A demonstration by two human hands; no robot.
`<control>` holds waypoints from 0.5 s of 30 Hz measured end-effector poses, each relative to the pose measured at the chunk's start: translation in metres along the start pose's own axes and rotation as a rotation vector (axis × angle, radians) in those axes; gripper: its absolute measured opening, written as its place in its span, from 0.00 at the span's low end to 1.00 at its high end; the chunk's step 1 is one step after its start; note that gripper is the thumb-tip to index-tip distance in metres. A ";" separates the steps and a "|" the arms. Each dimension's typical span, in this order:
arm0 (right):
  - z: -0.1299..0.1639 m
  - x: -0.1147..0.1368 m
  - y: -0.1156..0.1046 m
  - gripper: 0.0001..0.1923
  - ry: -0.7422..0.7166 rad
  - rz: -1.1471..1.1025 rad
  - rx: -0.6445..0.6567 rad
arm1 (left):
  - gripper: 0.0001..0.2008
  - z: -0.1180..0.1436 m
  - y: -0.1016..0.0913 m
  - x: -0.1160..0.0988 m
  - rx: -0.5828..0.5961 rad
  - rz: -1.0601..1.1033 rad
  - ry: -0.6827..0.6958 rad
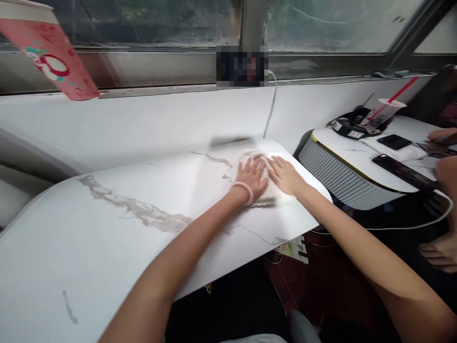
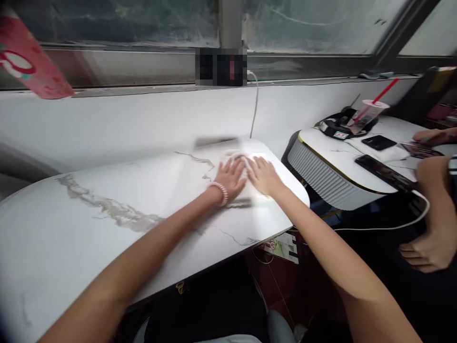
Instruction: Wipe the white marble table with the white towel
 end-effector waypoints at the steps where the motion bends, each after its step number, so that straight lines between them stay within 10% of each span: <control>1: 0.015 -0.028 -0.006 0.31 0.080 0.007 -0.015 | 0.32 -0.017 0.003 -0.024 0.013 0.011 0.068; 7: 0.091 -0.086 -0.019 0.33 0.419 0.011 -0.099 | 0.31 -0.036 0.015 -0.098 0.067 0.051 0.331; 15: 0.094 0.051 -0.001 0.32 0.348 -0.020 -0.034 | 0.32 0.063 0.007 -0.015 0.042 -0.019 0.327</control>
Point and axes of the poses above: each hand's wrist, its own z-axis away from the middle knuckle, its own y-axis out of the palm, x = y × z, the point moved 5 cm from there along -z, towards the middle knuckle, and after that the axes turned 4 degrees about x, right-handed, at the moved point
